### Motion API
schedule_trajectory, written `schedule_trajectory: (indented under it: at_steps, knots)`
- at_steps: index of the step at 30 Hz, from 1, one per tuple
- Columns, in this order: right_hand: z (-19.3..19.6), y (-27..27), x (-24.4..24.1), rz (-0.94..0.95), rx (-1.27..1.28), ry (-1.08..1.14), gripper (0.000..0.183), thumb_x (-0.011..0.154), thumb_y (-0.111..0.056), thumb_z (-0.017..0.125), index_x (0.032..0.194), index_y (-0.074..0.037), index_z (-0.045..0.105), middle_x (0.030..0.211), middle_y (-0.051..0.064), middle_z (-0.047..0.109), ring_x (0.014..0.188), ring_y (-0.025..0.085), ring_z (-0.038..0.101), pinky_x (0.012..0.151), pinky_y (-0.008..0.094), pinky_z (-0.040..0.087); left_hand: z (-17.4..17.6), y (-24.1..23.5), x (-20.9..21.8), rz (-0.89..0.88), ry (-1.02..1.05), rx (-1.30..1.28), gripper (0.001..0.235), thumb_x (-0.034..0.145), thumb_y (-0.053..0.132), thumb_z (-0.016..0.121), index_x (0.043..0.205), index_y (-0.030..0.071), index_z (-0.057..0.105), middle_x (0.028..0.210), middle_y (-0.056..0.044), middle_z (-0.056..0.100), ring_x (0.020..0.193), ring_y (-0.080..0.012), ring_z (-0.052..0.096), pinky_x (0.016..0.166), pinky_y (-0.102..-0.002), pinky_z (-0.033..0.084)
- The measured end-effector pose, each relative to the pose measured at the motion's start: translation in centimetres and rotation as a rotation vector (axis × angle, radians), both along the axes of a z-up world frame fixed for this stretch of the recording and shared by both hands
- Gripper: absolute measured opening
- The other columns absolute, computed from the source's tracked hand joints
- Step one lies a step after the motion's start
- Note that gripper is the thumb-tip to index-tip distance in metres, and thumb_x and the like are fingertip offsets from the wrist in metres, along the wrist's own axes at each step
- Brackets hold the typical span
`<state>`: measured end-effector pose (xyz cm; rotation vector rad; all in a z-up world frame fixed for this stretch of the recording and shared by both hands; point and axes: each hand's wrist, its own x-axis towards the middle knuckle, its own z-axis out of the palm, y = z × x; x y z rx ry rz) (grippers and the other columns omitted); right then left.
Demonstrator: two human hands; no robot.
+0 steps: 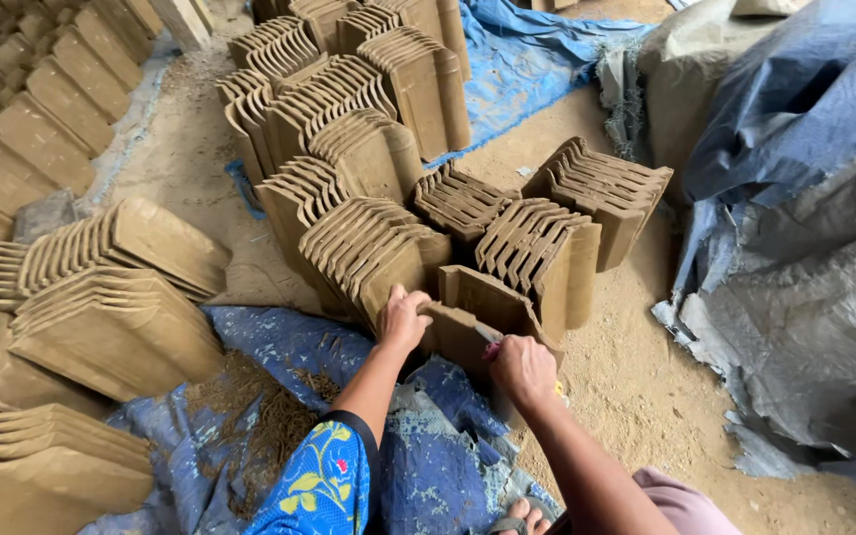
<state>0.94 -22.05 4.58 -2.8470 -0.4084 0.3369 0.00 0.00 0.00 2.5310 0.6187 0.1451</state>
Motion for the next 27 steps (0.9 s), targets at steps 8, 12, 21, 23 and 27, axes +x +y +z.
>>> schedule_trajectory:
  at_steps: [8, 12, 21, 23, 27]
  knots:
    - [7.2, 1.8, -3.2, 0.12, 0.006, -0.048, 0.023, 0.067, -0.025, 0.057, 0.073, -0.01, 0.073, 0.072, 0.012, 0.07, 0.077, 0.033, 0.07, 0.068, 0.044, 0.057, 3.4, 1.9, -4.8, 0.002, 0.042, -0.06, 0.016, 0.078, 0.026, 0.07, 0.092, 0.031, 0.064, 0.097, 0.003, 0.069, 0.102, -0.0213, 0.065, 0.087, -0.035, 0.053]
    - [13.6, 2.1, -6.6, 0.171, 0.063, -0.166, 0.023, 0.066, -0.027, 0.061, 0.076, -0.009, 0.072, 0.073, 0.013, 0.07, 0.075, 0.035, 0.07, 0.067, 0.047, 0.056, 7.9, 2.7, -9.0, -0.117, -0.298, 0.02, 0.021, 0.077, 0.011, 0.07, 0.095, 0.021, 0.07, 0.095, -0.005, 0.071, 0.1, -0.0241, 0.066, 0.09, -0.036, 0.052]
    - [18.6, 3.1, -14.4, 0.4, 0.202, -0.431, 0.022, 0.067, -0.031, 0.061, 0.083, -0.017, 0.061, 0.077, 0.007, 0.064, 0.071, 0.038, 0.067, 0.065, 0.048, 0.054, 22.6, 2.9, -27.3, -0.206, -0.581, 0.433, 0.034, 0.08, 0.017, 0.072, 0.113, 0.024, 0.068, 0.088, 0.001, 0.067, 0.078, -0.0211, 0.067, 0.065, -0.035, 0.054]
    - [18.6, 5.0, -15.8, 0.462, 0.222, -0.425, 0.022, 0.066, -0.029, 0.062, 0.084, -0.017, 0.061, 0.077, 0.006, 0.064, 0.074, 0.037, 0.067, 0.067, 0.049, 0.054, 23.5, 3.5, -30.7, -0.169, -0.572, 0.431, 0.033, 0.082, 0.016, 0.07, 0.114, 0.023, 0.068, 0.09, 0.001, 0.067, 0.079, -0.022, 0.067, 0.064, -0.036, 0.053]
    - [16.9, 9.9, -17.7, 0.581, 0.239, -0.377, 0.017, 0.067, -0.026, 0.059, 0.082, -0.017, 0.062, 0.075, 0.005, 0.065, 0.074, 0.035, 0.067, 0.068, 0.048, 0.054, 21.2, 5.3, -35.3, 0.015, -0.562, 0.245, 0.033, 0.08, 0.015, 0.067, 0.111, 0.028, 0.068, 0.097, 0.002, 0.068, 0.089, -0.0234, 0.067, 0.074, -0.036, 0.053]
